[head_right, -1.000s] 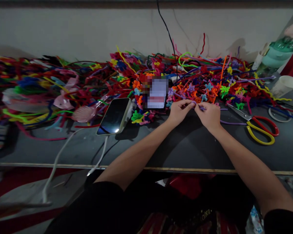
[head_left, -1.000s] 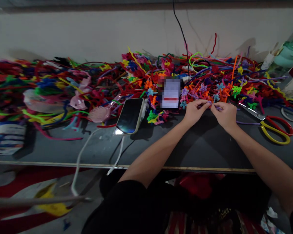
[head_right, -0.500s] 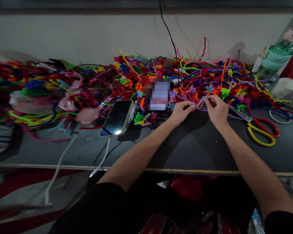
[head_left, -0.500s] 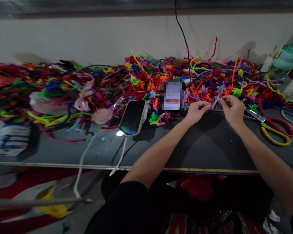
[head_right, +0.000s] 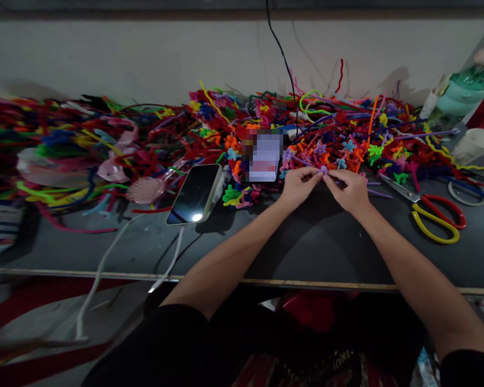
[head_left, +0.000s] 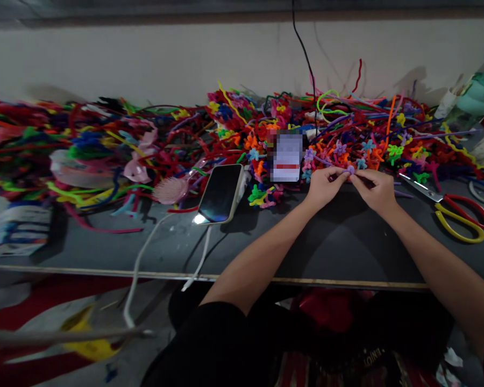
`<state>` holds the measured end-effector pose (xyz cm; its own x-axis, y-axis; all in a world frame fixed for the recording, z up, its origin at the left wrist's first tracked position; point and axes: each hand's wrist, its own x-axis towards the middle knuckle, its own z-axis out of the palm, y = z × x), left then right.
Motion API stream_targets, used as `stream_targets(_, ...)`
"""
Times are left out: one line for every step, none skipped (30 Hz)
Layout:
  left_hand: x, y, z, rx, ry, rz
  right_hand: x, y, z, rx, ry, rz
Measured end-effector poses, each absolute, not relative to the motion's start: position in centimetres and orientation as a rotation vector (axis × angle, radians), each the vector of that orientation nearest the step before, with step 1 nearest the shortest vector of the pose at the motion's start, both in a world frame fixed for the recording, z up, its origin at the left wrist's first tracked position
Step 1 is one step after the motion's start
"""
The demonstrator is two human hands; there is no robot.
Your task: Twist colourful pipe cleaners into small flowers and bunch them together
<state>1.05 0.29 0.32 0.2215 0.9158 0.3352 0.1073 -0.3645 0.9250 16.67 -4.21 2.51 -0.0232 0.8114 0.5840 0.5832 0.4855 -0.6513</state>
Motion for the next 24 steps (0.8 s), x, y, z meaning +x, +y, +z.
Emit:
stream_targets(1.0, 0.2, 0.3, 1.685, 0.975, 1.234, 16.7, -4.1, 2.5, -1.214, -1.698, 0.287)
stream_targets(1.0, 0.1, 0.3, 1.708, 0.979, 1.237, 16.8, -4.0, 2.5, -1.236, -1.679, 0.299)
stream_targets(0.9, 0.1, 0.3, 1.742, 0.978, 1.250, 17.0, -3.9, 2.5, -1.259, -1.659, 0.321)
stream_targets(0.8, 0.1, 0.3, 1.787, 0.968, 1.275, 17.2, -3.7, 2.6, -1.281, -1.647, 0.359)
stream_targets(0.5, 0.2, 0.3, 1.842, 0.947, 1.309, 17.5, -3.5, 2.6, -1.298, -1.659, 0.424)
stream_targets(0.2, 0.3, 0.4, 1.901, 0.922, 1.352, 17.8, -3.3, 2.6, -1.311, -1.699, 0.519)
stream_targets(-0.2, 0.5, 0.5, 1.968, 0.897, 1.392, 18.1, -3.0, 2.6, -1.319, -1.757, 0.638)
stream_targets(-0.6, 0.8, 0.6, 2.036, 0.877, 1.421, 18.4, -2.8, 2.6, -1.321, -1.823, 0.775)
stream_targets(-1.0, 1.1, 0.7, 2.116, 0.879, 1.452, 18.7, -2.6, 2.5, -1.319, -1.880, 0.918)
stream_targets(-1.4, 1.3, 0.8, 2.233, 0.874, 1.449, 19.0, -2.4, 2.5, -1.314, -1.913, 1.049)
stream_targets(-1.7, 1.5, 0.8, 2.369, 0.848, 1.439, 19.2, -2.2, 2.5, -1.304, -1.916, 1.155)
stream_targets(-2.0, 1.7, 0.8, 2.503, 0.807, 1.408, 19.4, -2.1, 2.5, -1.287, -1.899, 1.232)
stream_targets(-2.2, 1.8, 0.8, 2.628, 0.750, 1.363, 19.6, -2.0, 2.5, -1.263, -1.879, 1.291)
stream_targets(-2.3, 1.8, 0.8, 2.729, 0.686, 1.311, 19.7, -1.9, 2.6, -1.237, -1.863, 1.335)
stream_targets(-2.4, 1.8, 0.8, 2.800, 0.628, 1.254, 19.8, -1.9, 2.7, -1.211, -1.851, 1.369)
stream_targets(-2.4, 1.7, 0.9, 2.843, 0.582, 1.203, 20.0, -1.9, 2.8, -1.185, -1.846, 1.400)
stream_targets(-2.4, 1.6, 0.9, 2.863, 0.549, 1.158, 20.1, -1.9, 2.9, -1.159, -1.847, 1.430)
stream_targets(-2.4, 1.4, 1.1, 2.870, 0.529, 1.121, 20.3, -1.9, 3.0, -1.138, -1.850, 1.455)
stream_targets(-2.3, 1.3, 1.2, 2.873, 0.523, 1.092, 20.4, -1.9, 3.1, -1.122, -1.851, 1.470)
stream_targets(-2.3, 1.1, 1.4, 2.876, 0.523, 1.067, 20.6, -1.9, 3.2, -1.116, -1.855, 1.474)
stream_targets(-2.2, 0.9, 1.6, 2.881, 0.525, 1.041, 20.6, -1.9, 3.2, -1.126, -1.865, 1.464)
stream_targets(-2.1, 0.8, 1.7, 2.884, 0.537, 1.011, 20.7, -1.9, 3.2, -1.150, -1.888, 1.435)
stream_targets(-1.9, 0.6, 1.8, 2.877, 0.563, 0.980, 20.7, -1.9, 3.2, -1.187, -1.921, 1.378)
stream_targets(-1.7, 0.4, 1.9, 2.853, 0.606, 0.949, 20.6, -2.0, 3.2, -1.236, -1.963, 1.287)
